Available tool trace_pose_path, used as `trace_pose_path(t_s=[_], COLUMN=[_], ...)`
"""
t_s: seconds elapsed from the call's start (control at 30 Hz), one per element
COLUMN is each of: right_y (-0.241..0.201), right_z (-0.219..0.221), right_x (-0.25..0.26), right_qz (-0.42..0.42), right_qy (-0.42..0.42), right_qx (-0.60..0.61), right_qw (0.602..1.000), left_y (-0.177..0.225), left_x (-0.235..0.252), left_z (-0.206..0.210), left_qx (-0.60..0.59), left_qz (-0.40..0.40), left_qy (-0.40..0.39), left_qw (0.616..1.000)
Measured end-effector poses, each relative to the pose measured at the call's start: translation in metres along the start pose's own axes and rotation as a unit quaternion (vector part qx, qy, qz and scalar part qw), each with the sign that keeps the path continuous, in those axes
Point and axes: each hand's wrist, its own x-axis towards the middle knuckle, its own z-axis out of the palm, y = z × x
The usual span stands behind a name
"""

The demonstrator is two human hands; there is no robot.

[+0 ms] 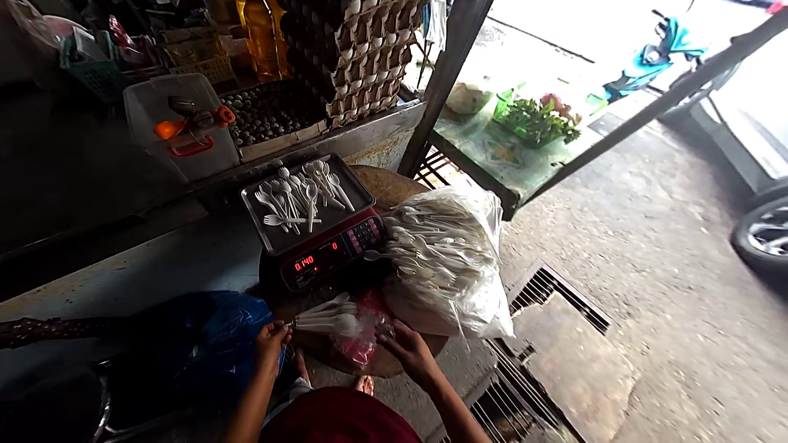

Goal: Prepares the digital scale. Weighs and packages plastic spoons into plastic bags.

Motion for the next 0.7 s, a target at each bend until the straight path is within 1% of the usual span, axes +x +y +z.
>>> trace_pose_path(t_s=[0.07,0.1,0.17,0.2,0.27,0.33,0.37,0.4,0.47,0.53,0.6,0.67,0.7], right_y=[0.003,0.006,0.011,0.012,0.009,0.007,0.008,0.009,0.009,0.001,-0.007,-0.013,-0.016], right_z=[0.006,0.01,0.021,0.026,0.037,0.044,0.046,0.046,0.046,0.044,0.039,0.033,0.03], right_x=[-0.001,0.0,0.004,0.006,0.006,0.007,0.008,0.01,0.013,0.017,0.024,0.031,0.033], right_qz=[0.01,0.017,0.035,0.046,0.086,0.161,0.185,0.19,0.165,0.136,0.103,0.083,0.081], right_qy=[0.006,0.004,-0.001,-0.003,-0.013,-0.035,-0.051,-0.068,-0.084,-0.076,-0.064,-0.054,-0.052], right_qx=[0.135,0.188,0.228,0.216,0.155,0.065,0.024,-0.006,-0.031,-0.014,0.019,0.036,0.04], right_qw=[0.991,0.982,0.973,0.975,0.984,0.984,0.981,0.979,0.982,0.988,0.992,0.994,0.995], left_y=[-0.003,-0.006,-0.011,-0.014,-0.019,-0.022,-0.02,-0.017,-0.008,0.001,0.006,0.007,0.008], left_x=[-0.006,-0.009,-0.015,-0.016,-0.011,-0.002,0.001,0.002,0.001,0.001,0.005,0.011,0.013], left_z=[-0.004,-0.005,-0.005,-0.005,-0.007,-0.016,-0.02,-0.023,-0.024,-0.021,-0.017,-0.013,-0.011], left_qx=[0.055,0.09,0.132,0.131,0.097,0.079,0.085,0.096,0.13,0.142,0.108,0.049,0.03], left_qz=[0.026,0.027,-0.025,-0.059,-0.096,-0.098,-0.089,-0.08,-0.085,-0.124,-0.173,-0.205,-0.208], left_qy=[0.01,-0.002,-0.05,-0.071,-0.084,-0.08,-0.083,-0.092,-0.123,-0.17,-0.209,-0.204,-0.192], left_qw=[0.998,0.996,0.99,0.987,0.987,0.989,0.989,0.988,0.98,0.967,0.956,0.956,0.959])
